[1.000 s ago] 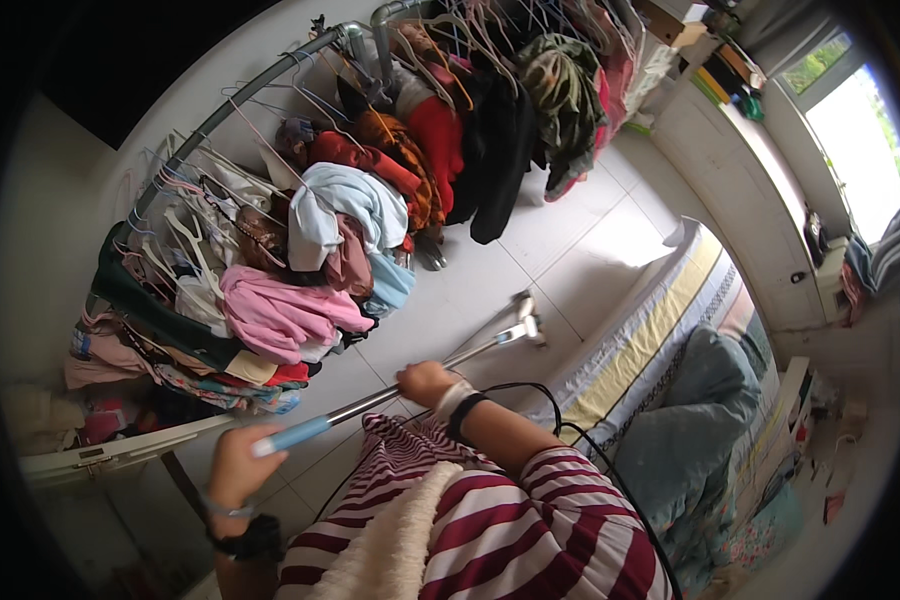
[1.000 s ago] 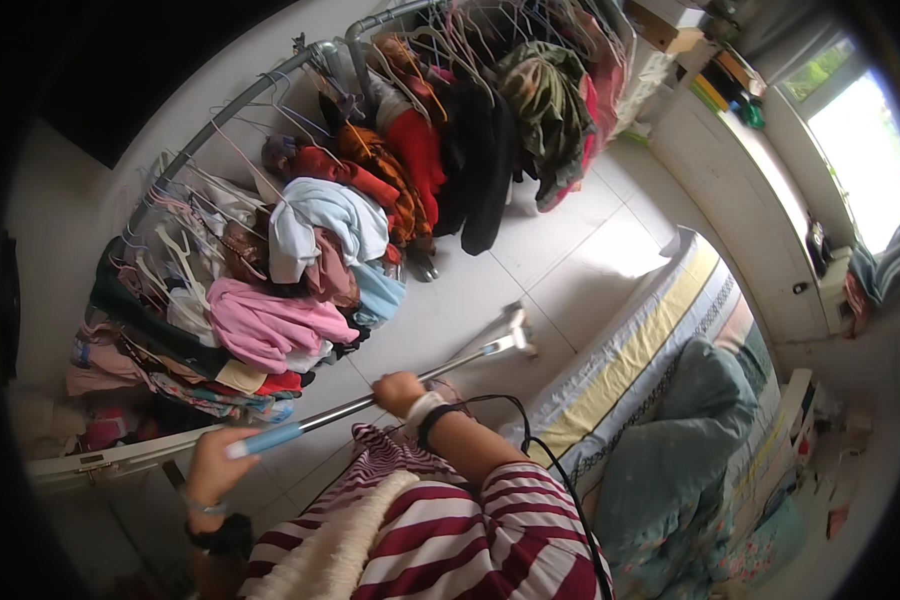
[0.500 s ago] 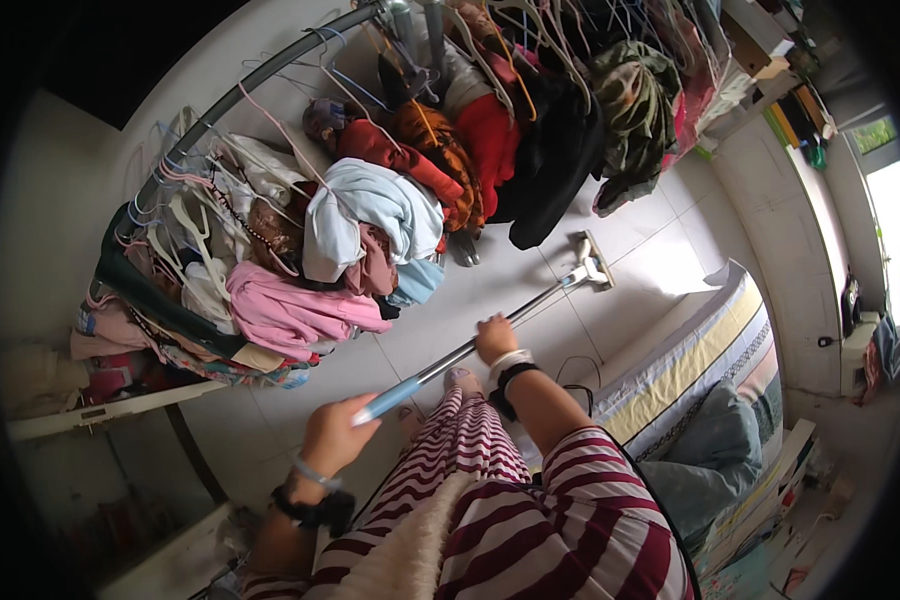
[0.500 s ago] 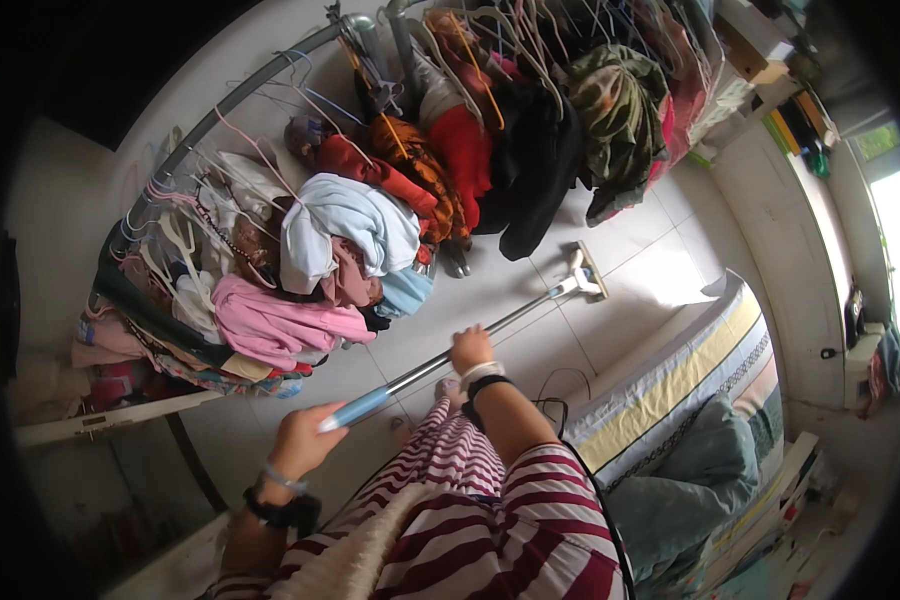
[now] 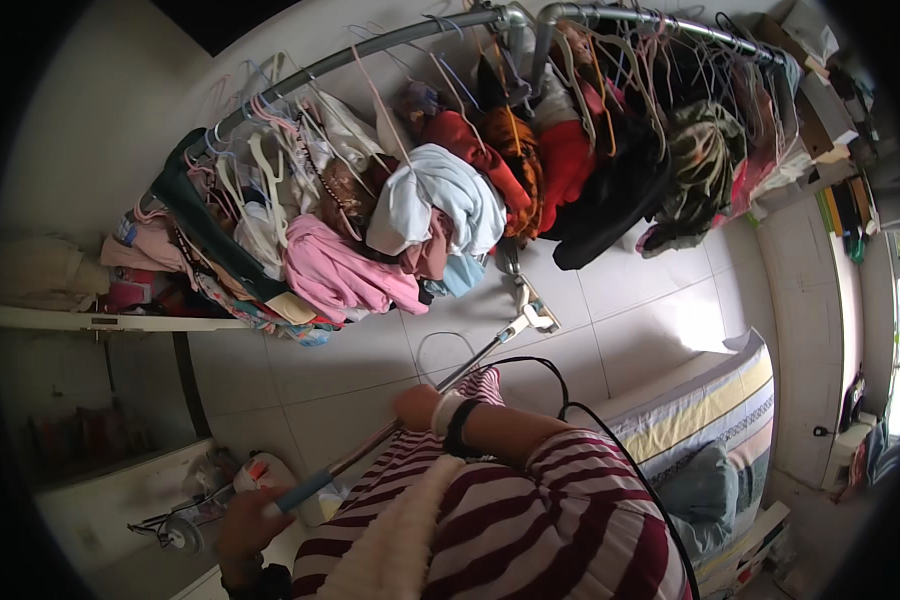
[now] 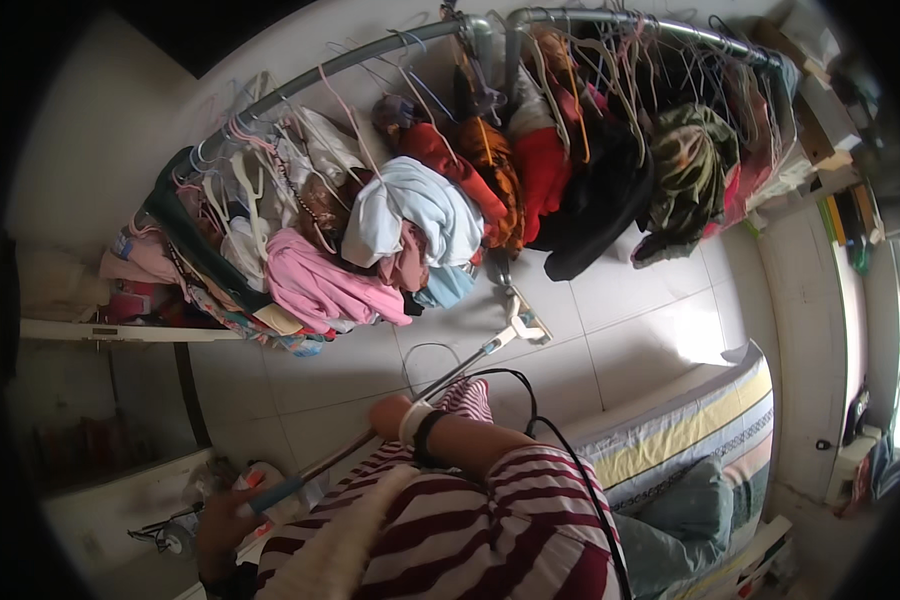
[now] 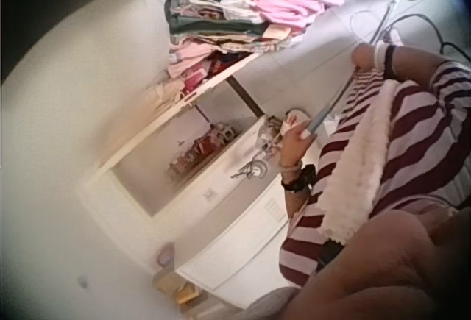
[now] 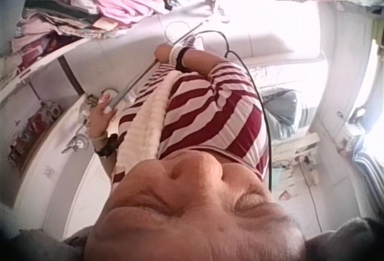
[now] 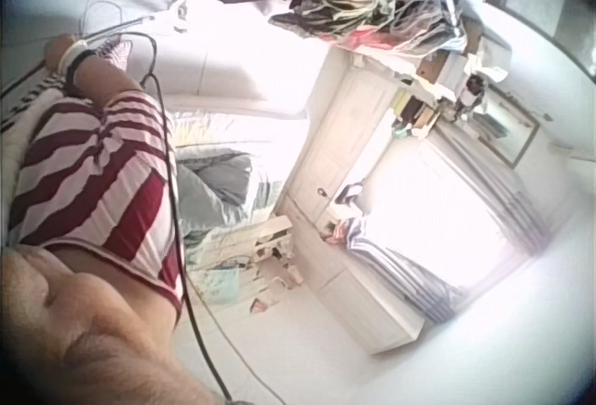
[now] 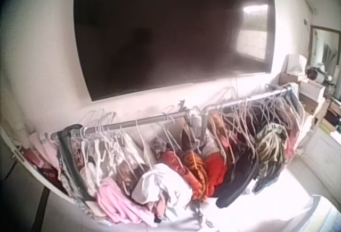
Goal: The person cleans a bathroom and a bedroom by using a vacuum extension to clean around a sink and along a floor, then wipes a bathroom surface after replacing a roll of paper.
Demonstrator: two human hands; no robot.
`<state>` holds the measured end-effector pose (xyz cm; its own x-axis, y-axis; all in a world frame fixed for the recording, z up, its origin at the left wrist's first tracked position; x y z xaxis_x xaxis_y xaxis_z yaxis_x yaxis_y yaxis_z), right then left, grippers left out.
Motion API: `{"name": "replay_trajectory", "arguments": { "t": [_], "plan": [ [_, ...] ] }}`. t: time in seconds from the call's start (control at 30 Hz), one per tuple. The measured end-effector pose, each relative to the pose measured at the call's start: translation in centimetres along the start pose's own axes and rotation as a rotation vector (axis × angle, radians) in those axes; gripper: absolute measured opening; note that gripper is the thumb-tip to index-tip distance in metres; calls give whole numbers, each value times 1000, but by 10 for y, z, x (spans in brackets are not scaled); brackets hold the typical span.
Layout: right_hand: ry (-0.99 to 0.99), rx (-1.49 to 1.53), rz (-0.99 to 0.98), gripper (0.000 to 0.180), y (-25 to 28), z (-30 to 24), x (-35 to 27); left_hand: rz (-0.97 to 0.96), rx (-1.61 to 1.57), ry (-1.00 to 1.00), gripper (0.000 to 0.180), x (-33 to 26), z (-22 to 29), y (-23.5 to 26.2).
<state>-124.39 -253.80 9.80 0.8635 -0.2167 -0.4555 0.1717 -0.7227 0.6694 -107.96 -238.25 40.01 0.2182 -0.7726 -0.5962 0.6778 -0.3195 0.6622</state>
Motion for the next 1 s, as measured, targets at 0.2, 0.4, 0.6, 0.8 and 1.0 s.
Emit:
{"name": "replay_trajectory", "arguments": {
  "t": [0.2,0.4,0.6,0.8,1.0],
  "plan": [
    [-162,-8,83,17,25,38,0,26,72,-14,40,47,-11,-19],
    [-648,39,269,19,17,89,7,-66,-312,-156,42,106,-5,-53],
    [-653,-35,158,22,-12,85,19,-301,-202,-298,45,114,-33,-49],
    [-627,-9,7,28,-50,3,72,-283,-210,-356,42,76,-124,-17],
    [-255,-7,-236,32,-67,-130,117,-92,234,-316,34,-17,-212,33]
  ]
}}
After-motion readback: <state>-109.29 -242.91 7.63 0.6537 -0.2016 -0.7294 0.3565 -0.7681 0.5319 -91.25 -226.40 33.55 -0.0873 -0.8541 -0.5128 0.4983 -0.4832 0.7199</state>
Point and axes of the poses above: each hand's wrist, its own x-axis towards the middle knuckle, its own y-axis out of the back of the hand, z = x × y, the point moved 1 cm from there along x, towards the middle knuckle, and after that the axes turned 8 degrees about -y, right-handed, at the moved point
